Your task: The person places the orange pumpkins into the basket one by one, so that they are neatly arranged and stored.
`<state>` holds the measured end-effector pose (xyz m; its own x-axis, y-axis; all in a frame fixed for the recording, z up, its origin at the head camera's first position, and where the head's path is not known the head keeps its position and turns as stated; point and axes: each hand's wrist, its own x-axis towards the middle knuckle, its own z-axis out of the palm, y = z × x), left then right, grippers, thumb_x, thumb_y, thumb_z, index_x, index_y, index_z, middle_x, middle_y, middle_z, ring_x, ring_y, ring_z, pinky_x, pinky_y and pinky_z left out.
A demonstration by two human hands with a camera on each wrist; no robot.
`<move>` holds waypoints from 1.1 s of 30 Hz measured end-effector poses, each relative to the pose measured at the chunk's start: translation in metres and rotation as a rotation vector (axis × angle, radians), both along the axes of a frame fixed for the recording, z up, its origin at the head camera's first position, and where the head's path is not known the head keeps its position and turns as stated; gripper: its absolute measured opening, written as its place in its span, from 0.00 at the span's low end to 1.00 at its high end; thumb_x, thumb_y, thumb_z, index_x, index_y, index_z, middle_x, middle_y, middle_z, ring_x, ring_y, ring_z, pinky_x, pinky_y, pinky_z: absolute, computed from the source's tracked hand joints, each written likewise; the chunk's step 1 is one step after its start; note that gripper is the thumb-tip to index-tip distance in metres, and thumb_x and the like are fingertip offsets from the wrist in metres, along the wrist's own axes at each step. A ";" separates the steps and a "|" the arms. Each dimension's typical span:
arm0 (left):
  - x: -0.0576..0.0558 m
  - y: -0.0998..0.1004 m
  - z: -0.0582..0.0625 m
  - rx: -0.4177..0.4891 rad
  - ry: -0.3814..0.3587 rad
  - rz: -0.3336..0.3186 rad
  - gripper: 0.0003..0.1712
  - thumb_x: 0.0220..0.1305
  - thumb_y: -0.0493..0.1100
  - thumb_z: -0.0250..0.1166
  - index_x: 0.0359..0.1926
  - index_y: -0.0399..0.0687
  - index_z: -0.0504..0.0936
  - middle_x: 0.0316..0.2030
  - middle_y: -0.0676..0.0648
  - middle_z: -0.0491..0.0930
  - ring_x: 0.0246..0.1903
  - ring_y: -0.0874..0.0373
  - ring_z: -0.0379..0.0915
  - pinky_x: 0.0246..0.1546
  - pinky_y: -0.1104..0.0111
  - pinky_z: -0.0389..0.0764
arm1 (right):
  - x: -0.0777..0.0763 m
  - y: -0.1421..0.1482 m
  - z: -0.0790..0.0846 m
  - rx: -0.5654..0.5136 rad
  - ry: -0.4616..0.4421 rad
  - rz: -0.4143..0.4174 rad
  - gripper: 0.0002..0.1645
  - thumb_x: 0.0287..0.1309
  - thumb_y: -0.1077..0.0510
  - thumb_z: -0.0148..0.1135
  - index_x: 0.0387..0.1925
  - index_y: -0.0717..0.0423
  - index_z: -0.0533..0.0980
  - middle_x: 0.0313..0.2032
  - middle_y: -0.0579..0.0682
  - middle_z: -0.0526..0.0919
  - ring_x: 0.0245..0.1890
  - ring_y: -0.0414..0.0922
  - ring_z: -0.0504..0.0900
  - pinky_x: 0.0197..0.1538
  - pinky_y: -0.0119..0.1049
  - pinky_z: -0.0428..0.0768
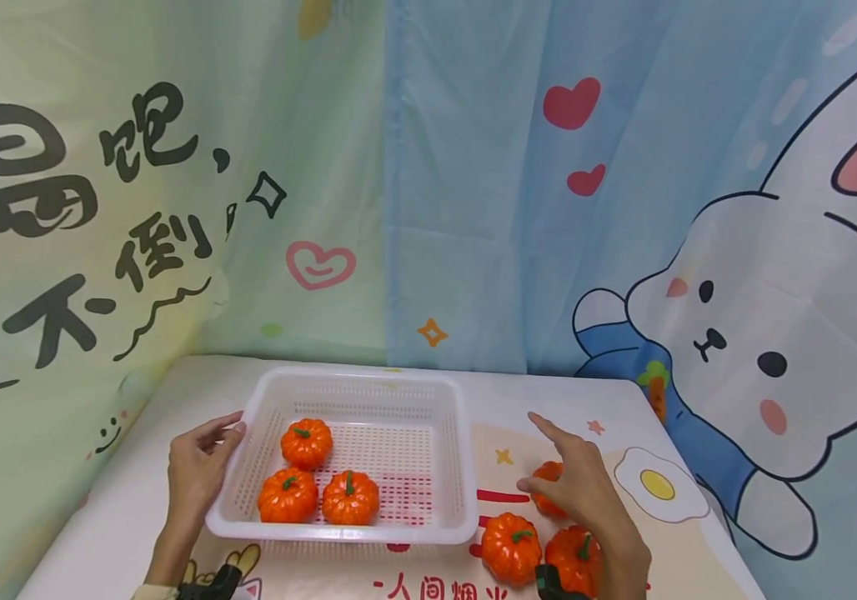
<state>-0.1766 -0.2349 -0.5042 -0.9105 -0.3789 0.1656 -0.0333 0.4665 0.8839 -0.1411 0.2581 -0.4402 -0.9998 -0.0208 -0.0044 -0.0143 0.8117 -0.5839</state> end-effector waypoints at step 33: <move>0.001 0.001 0.001 0.007 0.003 -0.002 0.21 0.78 0.47 0.69 0.63 0.39 0.88 0.50 0.30 0.90 0.27 0.71 0.78 0.29 0.78 0.82 | -0.007 0.041 -0.061 0.071 -0.154 -0.172 0.61 0.52 0.57 0.88 0.81 0.67 0.64 0.73 0.76 0.72 0.72 0.75 0.70 0.72 0.72 0.69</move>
